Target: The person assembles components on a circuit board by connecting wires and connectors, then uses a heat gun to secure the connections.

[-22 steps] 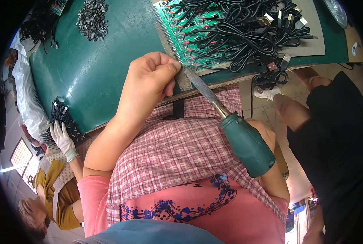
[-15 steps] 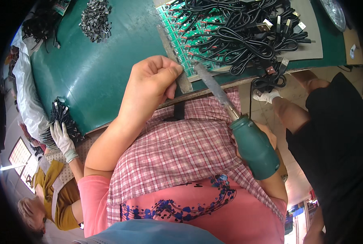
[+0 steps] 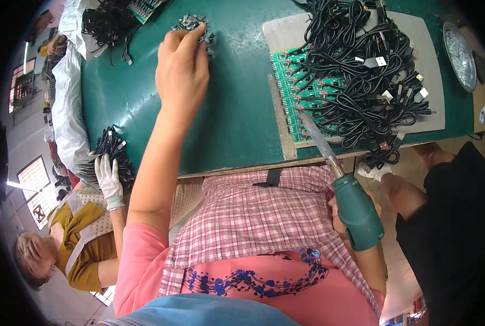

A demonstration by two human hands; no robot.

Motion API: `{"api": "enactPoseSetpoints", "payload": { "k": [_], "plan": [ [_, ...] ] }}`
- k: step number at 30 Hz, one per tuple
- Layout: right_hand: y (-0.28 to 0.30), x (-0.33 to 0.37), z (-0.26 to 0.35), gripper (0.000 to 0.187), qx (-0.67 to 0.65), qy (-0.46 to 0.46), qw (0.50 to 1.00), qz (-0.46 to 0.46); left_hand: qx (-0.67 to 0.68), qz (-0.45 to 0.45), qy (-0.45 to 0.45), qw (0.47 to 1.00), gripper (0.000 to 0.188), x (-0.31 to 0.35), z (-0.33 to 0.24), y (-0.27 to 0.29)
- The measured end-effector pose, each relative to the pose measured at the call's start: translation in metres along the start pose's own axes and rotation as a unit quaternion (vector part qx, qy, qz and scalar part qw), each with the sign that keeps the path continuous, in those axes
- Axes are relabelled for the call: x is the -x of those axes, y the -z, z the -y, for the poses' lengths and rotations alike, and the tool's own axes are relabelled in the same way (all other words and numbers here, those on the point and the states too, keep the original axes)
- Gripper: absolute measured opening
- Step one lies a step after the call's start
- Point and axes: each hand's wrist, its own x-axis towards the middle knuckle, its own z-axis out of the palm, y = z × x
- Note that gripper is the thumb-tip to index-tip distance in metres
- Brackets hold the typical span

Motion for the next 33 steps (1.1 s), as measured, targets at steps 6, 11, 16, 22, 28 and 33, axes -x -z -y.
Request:
{"api": "enactPoseSetpoints", "payload": {
  "k": [6, 11, 16, 22, 28, 33],
  "plan": [
    [-0.018, 0.017, -0.017, 0.011, -0.078, -0.070, 0.994, -0.036, -0.075, 0.051, -0.062, 0.994, 0.012, -0.009, 0.008, -0.009],
    [-0.015, 0.009, -0.015, 0.012, 0.002, -0.037, 0.999, -0.006, 0.007, 0.027, -0.058, 0.998, 0.009, 0.000, 0.008, 0.004],
    [-0.014, 0.003, -0.011, 0.013, 0.032, -0.007, 0.999, -0.006, 0.106, 0.006, -0.002, 0.994, 0.007, 0.006, 0.013, 0.007],
    [-0.024, -0.001, -0.001, 0.011, -0.251, -0.082, 0.964, -0.026, 0.380, 0.112, 0.217, 0.892, 0.013, 0.018, -0.002, 0.024],
    [-0.027, -0.043, 0.047, 0.022, -0.223, 0.034, 0.974, -0.029, 0.521, 0.284, 0.230, 0.772, 0.011, 0.055, -0.075, 0.056],
    [-0.043, -0.061, 0.056, 0.022, -0.361, -0.010, 0.928, -0.094, 0.540, 0.287, 0.155, 0.776, 0.009, 0.079, -0.099, 0.044]
  ]
}}
